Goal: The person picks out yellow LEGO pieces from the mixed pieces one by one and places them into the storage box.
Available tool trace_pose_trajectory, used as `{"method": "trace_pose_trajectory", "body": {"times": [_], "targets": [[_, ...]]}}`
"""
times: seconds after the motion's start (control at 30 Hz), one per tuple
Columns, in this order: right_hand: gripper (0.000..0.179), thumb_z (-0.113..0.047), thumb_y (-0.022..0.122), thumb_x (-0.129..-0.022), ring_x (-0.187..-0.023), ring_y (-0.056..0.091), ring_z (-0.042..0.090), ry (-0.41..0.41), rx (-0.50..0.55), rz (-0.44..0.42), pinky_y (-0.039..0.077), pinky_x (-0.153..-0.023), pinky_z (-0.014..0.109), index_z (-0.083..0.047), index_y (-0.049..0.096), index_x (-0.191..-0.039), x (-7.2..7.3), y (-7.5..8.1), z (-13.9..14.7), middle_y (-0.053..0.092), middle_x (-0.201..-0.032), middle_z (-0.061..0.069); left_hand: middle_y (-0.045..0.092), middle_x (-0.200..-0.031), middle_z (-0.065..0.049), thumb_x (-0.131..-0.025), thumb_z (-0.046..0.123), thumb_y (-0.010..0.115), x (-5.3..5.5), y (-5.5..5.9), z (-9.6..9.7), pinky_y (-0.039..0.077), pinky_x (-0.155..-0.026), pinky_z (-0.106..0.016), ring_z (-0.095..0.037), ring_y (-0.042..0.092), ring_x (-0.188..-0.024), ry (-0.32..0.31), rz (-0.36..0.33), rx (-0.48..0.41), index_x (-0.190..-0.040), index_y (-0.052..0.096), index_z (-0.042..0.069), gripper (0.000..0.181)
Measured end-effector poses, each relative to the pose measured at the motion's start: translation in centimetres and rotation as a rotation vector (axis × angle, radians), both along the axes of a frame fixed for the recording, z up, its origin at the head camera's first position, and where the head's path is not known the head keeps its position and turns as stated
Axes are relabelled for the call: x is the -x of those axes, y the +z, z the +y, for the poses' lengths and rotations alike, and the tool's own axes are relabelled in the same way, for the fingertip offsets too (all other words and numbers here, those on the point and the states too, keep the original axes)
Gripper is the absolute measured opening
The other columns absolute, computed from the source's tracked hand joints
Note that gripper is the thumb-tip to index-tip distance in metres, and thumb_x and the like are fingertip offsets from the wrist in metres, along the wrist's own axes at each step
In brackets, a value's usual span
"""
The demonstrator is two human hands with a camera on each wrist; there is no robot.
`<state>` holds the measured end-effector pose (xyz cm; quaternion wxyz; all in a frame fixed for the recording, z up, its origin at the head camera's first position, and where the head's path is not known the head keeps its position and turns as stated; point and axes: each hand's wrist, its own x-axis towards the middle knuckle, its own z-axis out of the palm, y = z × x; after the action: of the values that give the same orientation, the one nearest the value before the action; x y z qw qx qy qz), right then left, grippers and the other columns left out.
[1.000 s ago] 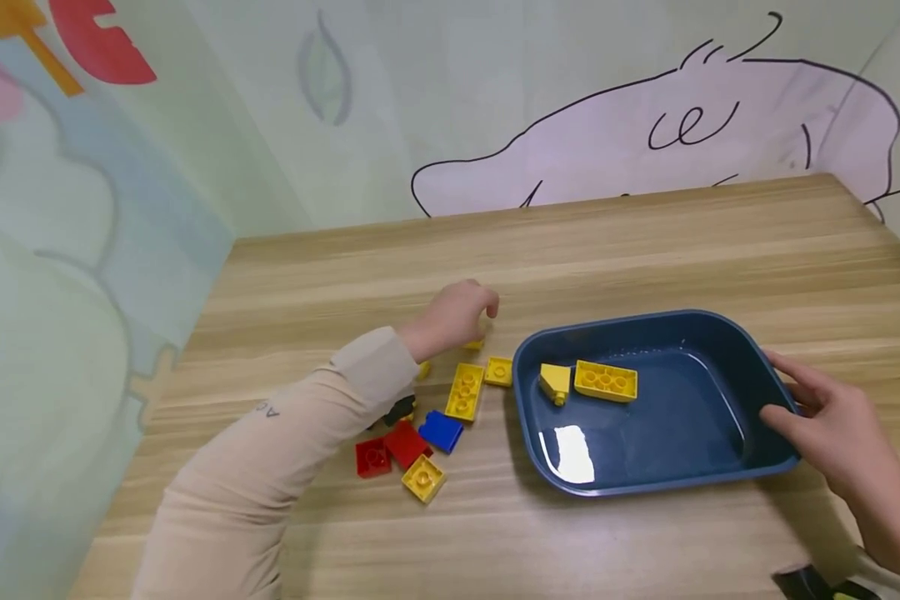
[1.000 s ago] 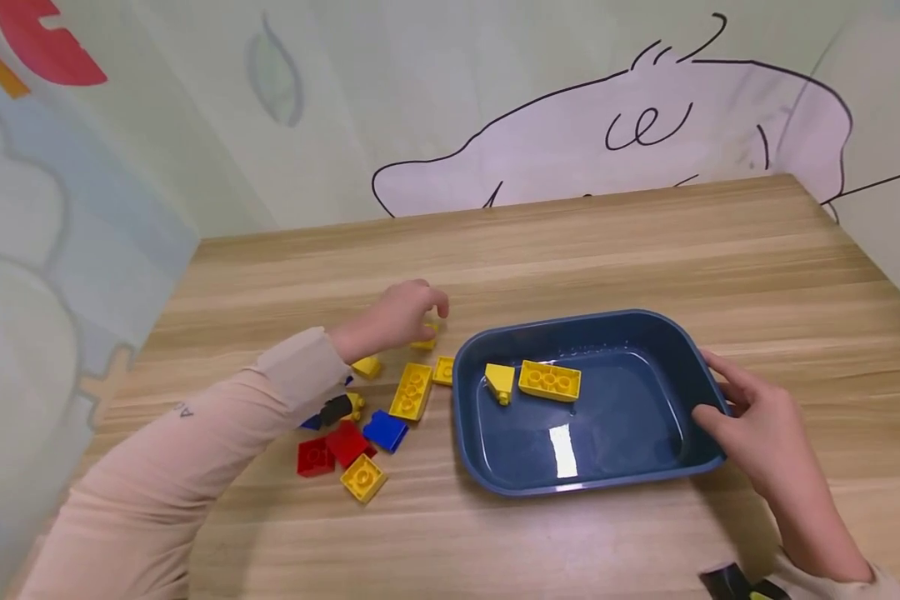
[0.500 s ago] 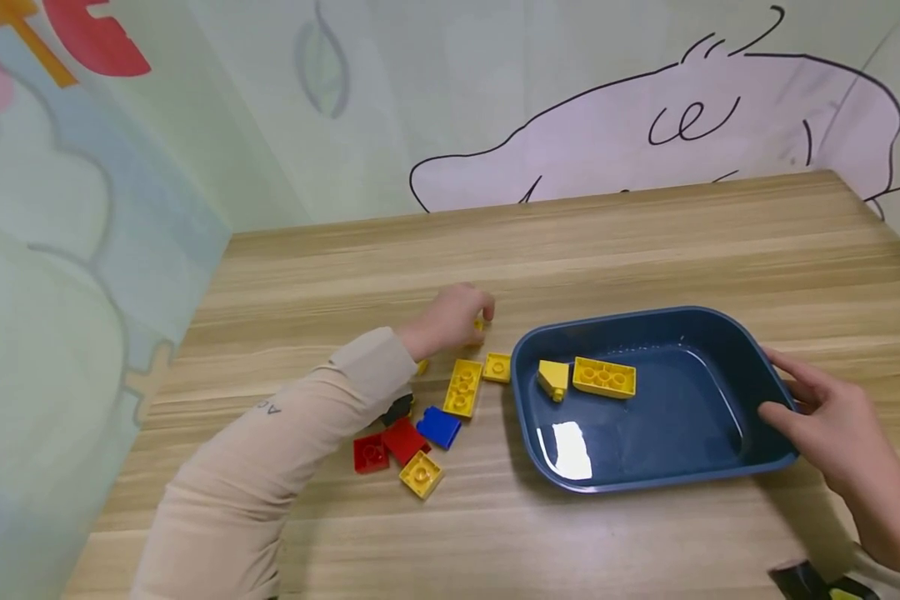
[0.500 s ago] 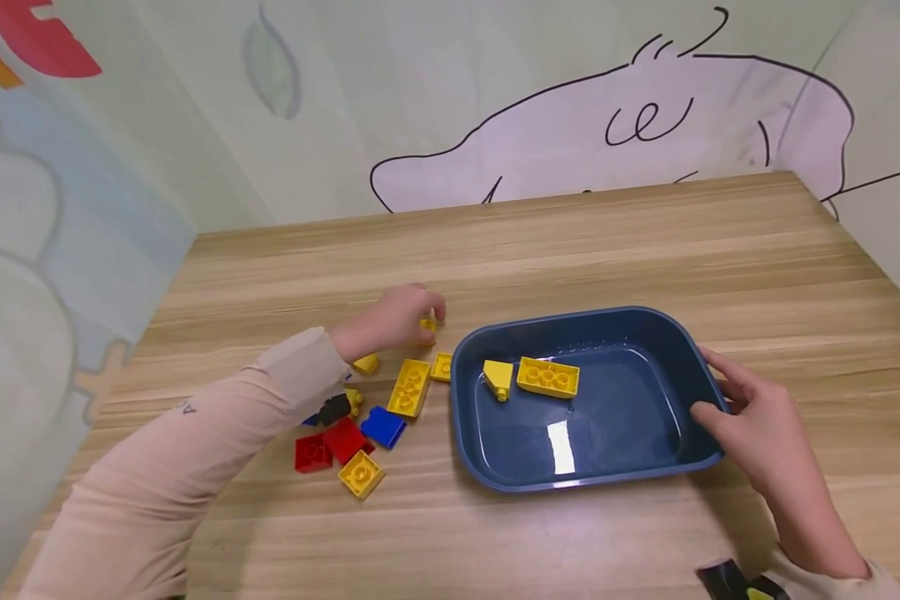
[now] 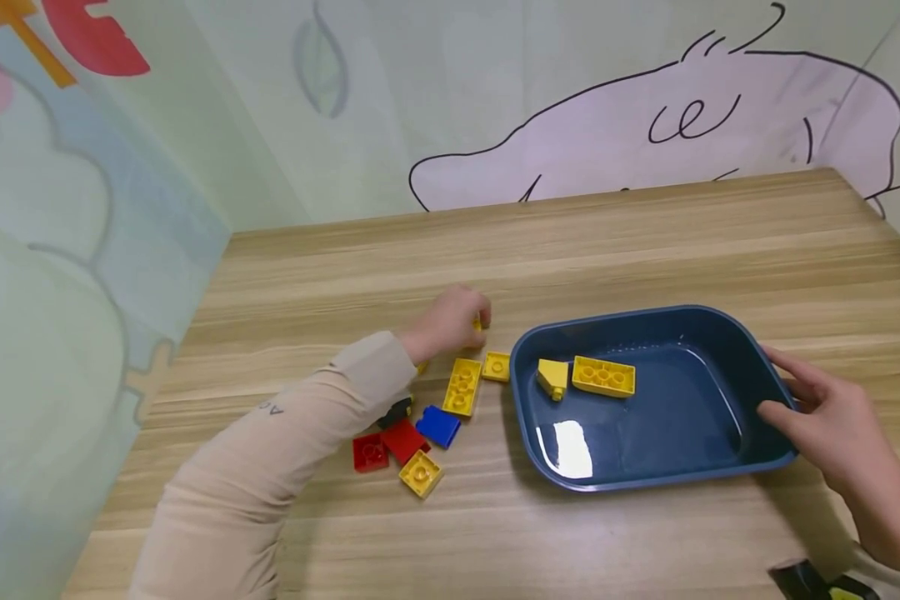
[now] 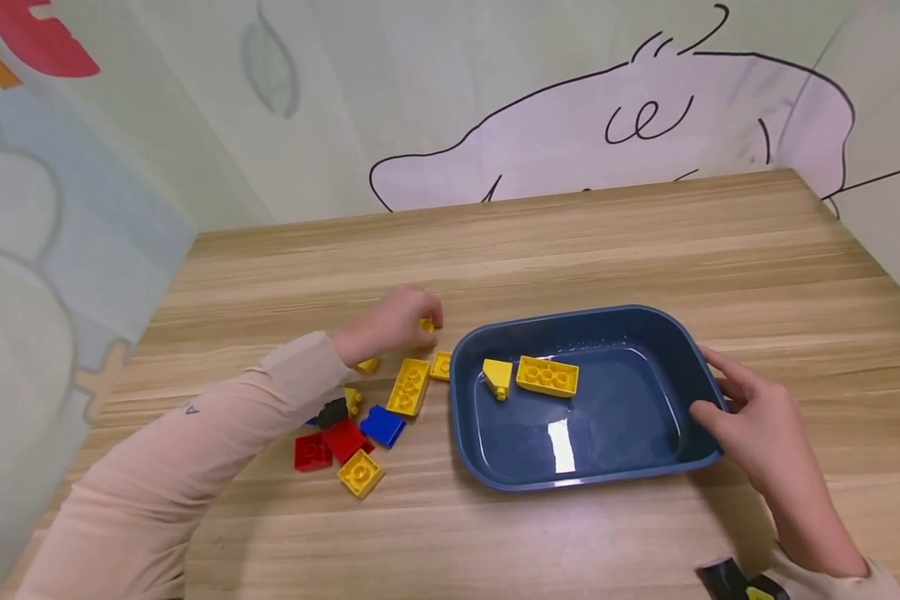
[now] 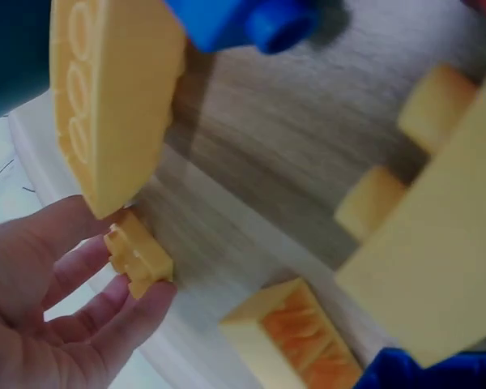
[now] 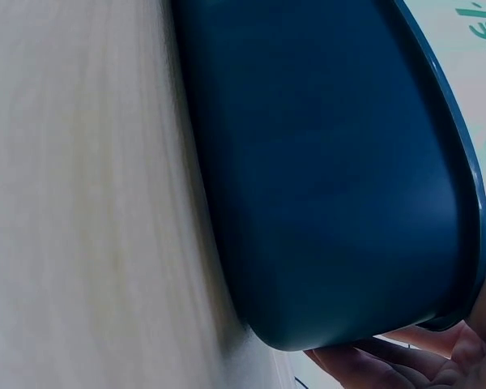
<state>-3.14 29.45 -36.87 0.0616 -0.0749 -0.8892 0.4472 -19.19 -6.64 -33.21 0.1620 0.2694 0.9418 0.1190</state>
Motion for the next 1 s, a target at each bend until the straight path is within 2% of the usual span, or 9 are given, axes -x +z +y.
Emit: {"method": "trace_pose_trajectory", "body": {"times": [0.1,0.27,0.33,0.43,0.5,0.57,0.73,0.87,1.0], "targets": [[0.061,0.009,0.060,-0.078,-0.073,0.055,-0.013,0.004,0.034,0.021,0.050,-0.049,0.019,-0.006,0.047,-0.136,0.0,-0.2,0.3,0.057,-0.088,-0.023,0.062,-0.095,-0.008,-0.082,0.007,0.069,0.0,-0.1,0.0,0.043,-0.080,-0.031,-0.023,0.050,-0.088,0.006,-0.012,-0.013,-0.096,0.067,0.002,0.015],[0.061,0.008,0.060,-0.078,-0.073,0.055,-0.014,0.008,0.042,0.024,0.050,-0.050,0.018,-0.006,0.047,-0.136,0.0,-0.4,0.4,0.054,-0.087,-0.029,0.063,-0.093,-0.009,-0.081,0.007,0.070,0.1,0.0,0.1,0.044,-0.077,-0.030,-0.023,0.051,-0.085,-0.015,-0.010,-0.007,-0.094,0.067,0.001,0.014],[0.061,0.008,0.061,-0.078,-0.073,0.055,-0.013,0.006,0.033,0.017,0.050,-0.050,0.019,-0.005,0.047,-0.136,0.0,-0.4,0.4,0.057,-0.088,-0.024,0.063,-0.093,-0.009,-0.081,0.008,0.070,0.1,0.1,0.2,0.044,-0.076,-0.030,-0.023,0.051,-0.084,-0.018,-0.012,-0.011,-0.093,0.067,0.001,0.014],[0.060,0.008,0.060,-0.079,-0.072,0.053,-0.014,0.004,0.003,0.004,0.049,-0.050,0.018,-0.001,0.045,-0.136,0.0,-0.3,0.3,0.067,-0.094,0.003,0.063,-0.092,-0.009,-0.081,0.008,0.071,0.2,0.4,0.3,0.045,-0.074,-0.029,-0.022,0.052,-0.082,-0.008,-0.022,-0.024,-0.093,0.067,0.001,0.014],[0.060,0.007,0.060,-0.079,-0.072,0.052,-0.015,0.003,-0.019,-0.006,0.049,-0.049,0.018,0.002,0.043,-0.136,0.1,-0.2,0.1,0.064,-0.101,0.026,0.064,-0.092,-0.009,-0.081,0.008,0.071,0.2,0.6,0.4,0.045,-0.073,-0.028,-0.022,0.052,-0.081,-0.002,-0.024,-0.029,-0.093,0.067,0.001,0.014],[0.060,0.007,0.059,-0.080,-0.072,0.050,-0.016,0.003,-0.036,-0.017,0.048,-0.049,0.017,0.003,0.041,-0.137,0.1,-0.1,0.0,0.053,-0.110,0.040,0.064,-0.091,-0.009,-0.081,0.008,0.071,0.2,0.7,0.4,0.045,-0.071,-0.028,-0.022,0.052,-0.080,-0.002,-0.021,-0.030,-0.093,0.067,0.001,0.015],[0.059,0.005,0.059,-0.080,-0.071,0.049,-0.016,0.002,-0.052,-0.030,0.048,-0.049,0.016,0.004,0.041,-0.137,0.1,0.1,-0.2,0.050,-0.113,0.042,0.064,-0.091,-0.009,-0.080,0.007,0.071,0.0,1.6,0.6,0.044,-0.074,-0.029,-0.022,0.052,-0.081,-0.032,0.042,-0.059,-0.092,0.068,0.000,0.014],[0.059,0.006,0.059,-0.080,-0.071,0.050,-0.016,0.004,-0.046,-0.021,0.048,-0.048,0.017,0.004,0.041,-0.136,0.1,0.0,-0.1,0.050,-0.113,0.042,0.065,-0.091,-0.008,-0.079,0.008,0.072,-0.3,3.2,1.4,0.044,-0.076,-0.029,-0.022,0.052,-0.082,-0.076,0.094,-0.067,-0.092,0.069,0.001,0.016],[0.060,0.008,0.059,-0.080,-0.071,0.051,-0.015,0.004,-0.038,-0.011,0.048,-0.047,0.018,0.004,0.041,-0.137,0.0,-0.1,0.0,0.050,-0.113,0.043,0.064,-0.094,-0.005,-0.080,0.012,0.073,-1.0,5.2,3.0,0.045,-0.076,-0.026,-0.020,0.052,-0.084,-0.122,0.098,-0.017,-0.095,0.069,0.003,0.018]]}}
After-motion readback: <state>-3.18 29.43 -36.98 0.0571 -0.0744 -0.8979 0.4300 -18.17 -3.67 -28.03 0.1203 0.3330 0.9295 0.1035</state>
